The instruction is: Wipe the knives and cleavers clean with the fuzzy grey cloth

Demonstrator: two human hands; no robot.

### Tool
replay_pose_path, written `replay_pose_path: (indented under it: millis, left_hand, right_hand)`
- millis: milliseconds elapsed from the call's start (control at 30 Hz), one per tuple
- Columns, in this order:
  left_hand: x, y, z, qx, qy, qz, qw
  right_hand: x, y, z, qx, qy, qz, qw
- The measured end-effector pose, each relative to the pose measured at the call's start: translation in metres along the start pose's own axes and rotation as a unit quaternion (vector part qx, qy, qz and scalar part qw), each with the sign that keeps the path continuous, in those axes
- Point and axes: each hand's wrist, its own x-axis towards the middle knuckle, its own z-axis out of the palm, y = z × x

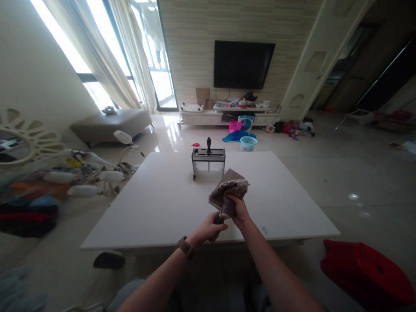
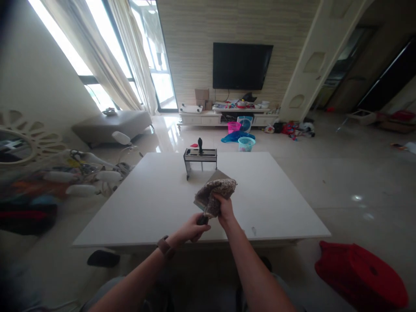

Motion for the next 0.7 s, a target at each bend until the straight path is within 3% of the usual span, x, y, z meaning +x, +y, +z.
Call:
replay_pose_path:
  millis: [133, 267, 467, 700]
  left_hand:
    - [0.038, -0.006, 0.017, -0.022, 0.055, 0.0, 0.998]
    - [0.06, -0.012, 0.012, -0.005, 0.079, -0.006, 0.997]
    - [0.057, -0.009, -0.007, 0.039, 0.116, -0.008, 0.992]
    - [0.039, 0.005, -0.007, 0.082, 0.122, -0.012, 0.989]
  right_hand:
    - [0.017, 0.005, -0.004, -0.033, 0.044, -0.012, 0.998]
    - [0.033, 0.012, -0.001, -0.052, 0.064, -0.017, 0.996]
    - [0.037, 0.028, 0.011, -0.047, 0.061, 0.002, 0.997]
    - [0.027, 0.034, 0.015, -0.03, 0.051, 0.009, 0.998]
